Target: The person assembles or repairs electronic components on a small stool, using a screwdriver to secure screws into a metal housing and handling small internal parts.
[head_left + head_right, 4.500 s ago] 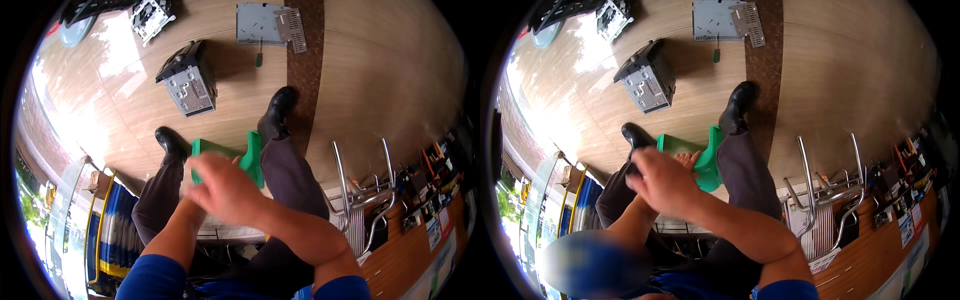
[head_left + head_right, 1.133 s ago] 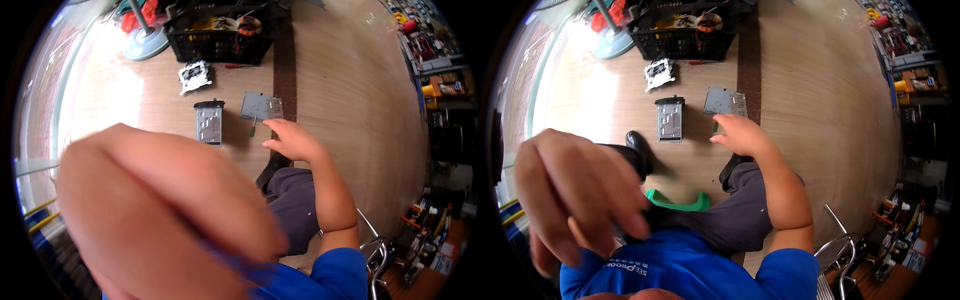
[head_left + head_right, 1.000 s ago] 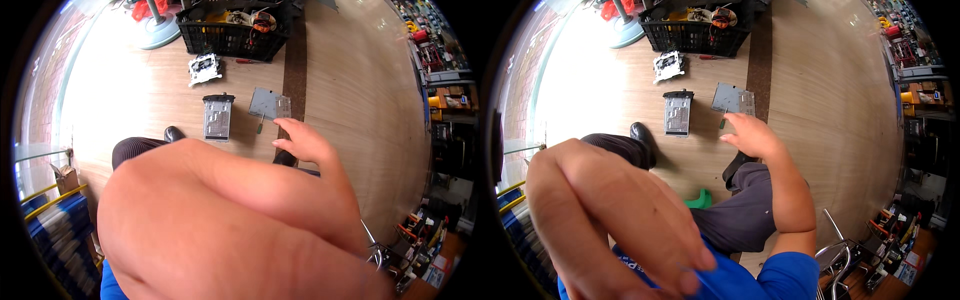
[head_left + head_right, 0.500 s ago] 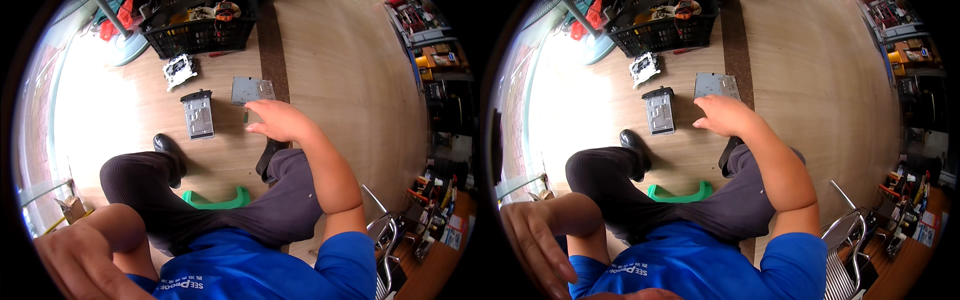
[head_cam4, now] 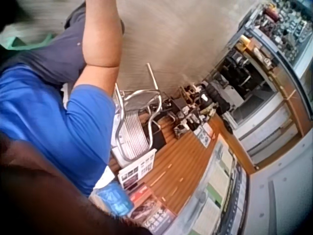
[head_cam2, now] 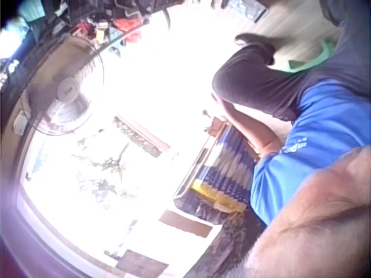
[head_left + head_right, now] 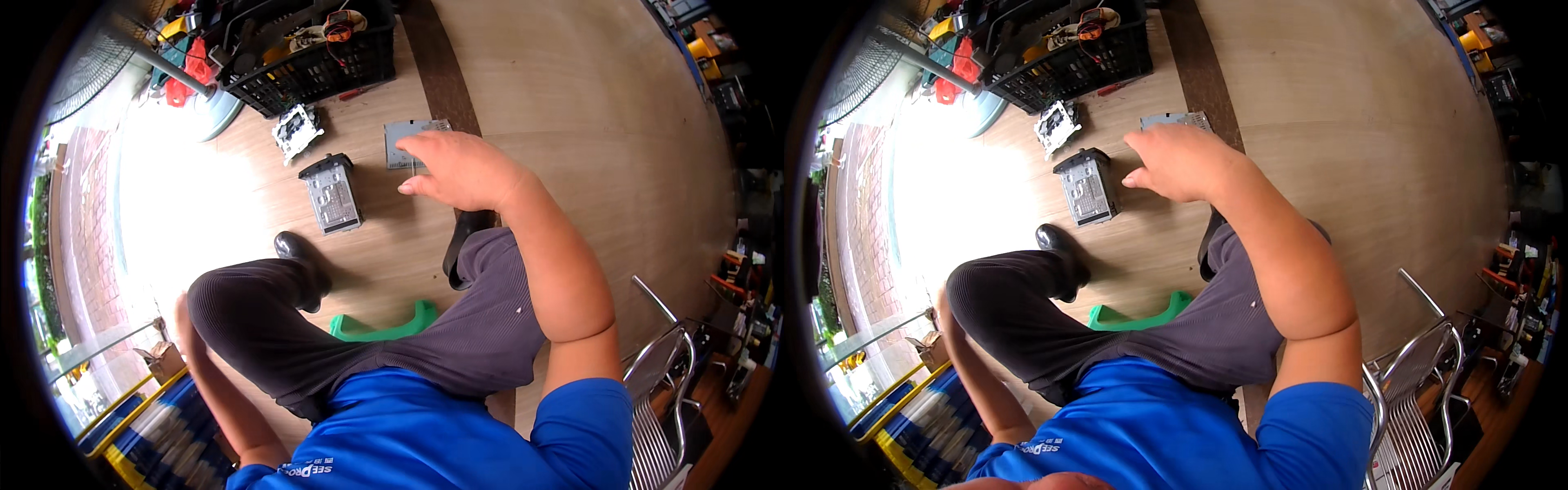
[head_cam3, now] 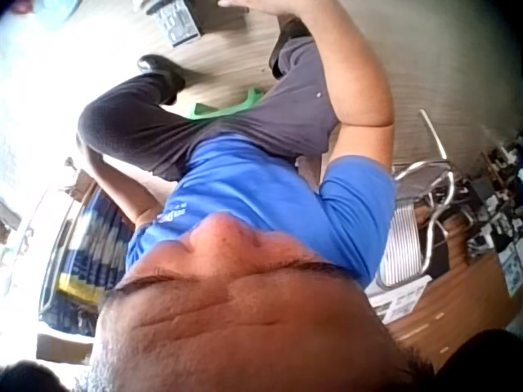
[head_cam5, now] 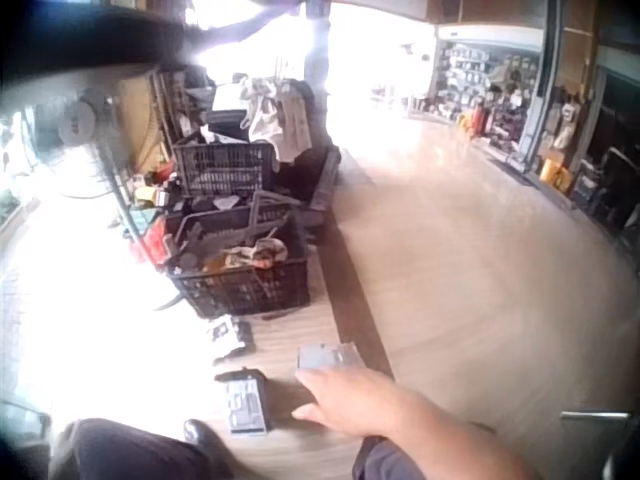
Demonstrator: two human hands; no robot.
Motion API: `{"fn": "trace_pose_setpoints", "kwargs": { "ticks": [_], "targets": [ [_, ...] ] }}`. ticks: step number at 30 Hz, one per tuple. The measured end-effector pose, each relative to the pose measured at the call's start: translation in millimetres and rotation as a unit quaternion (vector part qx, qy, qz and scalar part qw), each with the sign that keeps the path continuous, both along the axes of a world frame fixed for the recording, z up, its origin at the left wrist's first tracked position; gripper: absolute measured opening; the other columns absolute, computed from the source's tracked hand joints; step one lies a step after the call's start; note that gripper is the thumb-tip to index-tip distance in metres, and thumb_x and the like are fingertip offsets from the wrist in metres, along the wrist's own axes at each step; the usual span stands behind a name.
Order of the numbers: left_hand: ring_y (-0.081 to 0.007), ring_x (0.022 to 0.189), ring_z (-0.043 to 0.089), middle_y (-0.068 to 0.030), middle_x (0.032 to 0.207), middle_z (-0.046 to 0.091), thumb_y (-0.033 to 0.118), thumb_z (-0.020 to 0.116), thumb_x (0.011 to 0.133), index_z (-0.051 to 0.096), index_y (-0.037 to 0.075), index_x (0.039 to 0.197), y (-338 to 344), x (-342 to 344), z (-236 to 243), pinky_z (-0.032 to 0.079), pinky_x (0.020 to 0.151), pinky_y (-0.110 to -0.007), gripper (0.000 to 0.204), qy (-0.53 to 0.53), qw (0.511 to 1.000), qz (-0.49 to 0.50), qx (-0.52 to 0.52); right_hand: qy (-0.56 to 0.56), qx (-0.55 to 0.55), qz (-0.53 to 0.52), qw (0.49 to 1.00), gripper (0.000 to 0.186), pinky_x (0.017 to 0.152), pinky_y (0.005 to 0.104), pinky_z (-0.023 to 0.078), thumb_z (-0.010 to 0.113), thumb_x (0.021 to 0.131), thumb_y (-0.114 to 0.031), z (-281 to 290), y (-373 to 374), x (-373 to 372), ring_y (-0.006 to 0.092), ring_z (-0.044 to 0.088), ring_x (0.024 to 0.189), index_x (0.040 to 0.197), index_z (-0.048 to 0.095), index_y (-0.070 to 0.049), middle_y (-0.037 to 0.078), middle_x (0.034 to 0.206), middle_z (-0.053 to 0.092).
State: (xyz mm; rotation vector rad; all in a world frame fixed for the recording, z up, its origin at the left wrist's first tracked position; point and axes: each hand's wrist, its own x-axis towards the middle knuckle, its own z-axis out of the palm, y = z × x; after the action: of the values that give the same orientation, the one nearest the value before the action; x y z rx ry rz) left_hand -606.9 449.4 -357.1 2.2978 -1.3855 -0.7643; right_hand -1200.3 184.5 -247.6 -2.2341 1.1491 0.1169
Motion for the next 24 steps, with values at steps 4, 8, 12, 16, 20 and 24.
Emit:
{"fn": "trace_pose_setpoints", "kwargs": {
  "ticks": [4, 8, 12, 16, 20, 24],
  "targets": [
    [-0.0265, 0.122, 0.050, -0.0129, 0.136, 0.050, 0.038, 0.035, 0.100, 0.045, 0.000, 0.135, 33, -100, -3, 0.038, 0.104, -0.036, 0.052, 0.356, 0.914, 0.179, -0.079, -0.003, -0.016, -0.018, 1.000, 0.051, 0.093, 0.0407, 0.045, 0.065, 0.084, -0.029, -4, -1, -6, 0.0357, 0.054, 0.111, 0.124, 0.050, -0.001, 0.019, 0.118, 0.058],
    [-0.0267, 0.125, 0.047, -0.0148, 0.136, 0.048, 0.039, 0.032, 0.101, 0.042, -0.001, 0.137, 22, -155, 48, 0.035, 0.107, -0.036, 0.054, 0.477, 0.807, 0.330, -0.115, 0.001, 0.001, -0.011, 1.000, 0.050, 0.091, 0.0407, 0.045, 0.065, 0.084, -0.029, 7, -7, -2, 0.0364, 0.055, 0.109, 0.123, 0.051, -0.001, 0.019, 0.118, 0.058],
    [-0.0281, 0.123, 0.049, -0.0199, 0.131, 0.051, 0.032, 0.041, 0.100, 0.042, -0.003, 0.134, 36, -167, 68, 0.036, 0.104, -0.037, 0.049, 0.197, 0.962, 0.156, -0.110, -0.025, -0.030, -0.029, 0.999, 0.048, 0.090, 0.0409, 0.045, 0.065, 0.084, -0.029, 4, -12, 6, 0.0363, 0.056, 0.108, 0.123, 0.052, -0.002, 0.020, 0.116, 0.060],
    [-0.0306, 0.112, 0.058, -0.0221, 0.117, 0.059, 0.021, 0.057, 0.093, 0.045, -0.001, 0.131, 39, -202, 110, 0.041, 0.098, -0.038, 0.046, 0.017, 0.996, 0.085, -0.021, -0.017, -0.017, -0.043, 0.999, 0.048, 0.089, 0.0411, 0.046, 0.065, 0.085, -0.031, 0, -15, 6, 0.0361, 0.057, 0.106, 0.123, 0.053, -0.003, 0.020, 0.113, 0.062],
    [-0.0337, 0.091, 0.063, -0.0186, 0.100, 0.065, 0.018, 0.070, 0.082, 0.056, 0.002, 0.112, 72, -219, 126, 0.049, 0.079, -0.042, 0.036, -0.155, 0.984, 0.019, 0.079, -0.009, -0.025, -0.038, 0.999, 0.052, 0.090, 0.0413, 0.046, 0.064, 0.085, -0.036, -8, -18, -3, 0.0365, 0.057, 0.107, 0.125, 0.053, -0.004, 0.020, 0.114, 0.061],
    [-0.0413, 0.080, 0.060, -0.0206, 0.082, 0.063, 0.016, 0.067, 0.082, 0.053, 0.001, 0.091, 101, -243, 126, 0.046, 0.070, -0.047, 0.022, -0.179, 0.975, -0.022, 0.130, -0.004, -0.042, -0.042, 0.998, 0.056, 0.093, 0.0411, 0.045, 0.062, 0.086, -0.039, 7, -17, -2, 0.0362, 0.055, 0.111, 0.127, 0.052, -0.003, 0.020, 0.119, 0.060]
  ]
}}
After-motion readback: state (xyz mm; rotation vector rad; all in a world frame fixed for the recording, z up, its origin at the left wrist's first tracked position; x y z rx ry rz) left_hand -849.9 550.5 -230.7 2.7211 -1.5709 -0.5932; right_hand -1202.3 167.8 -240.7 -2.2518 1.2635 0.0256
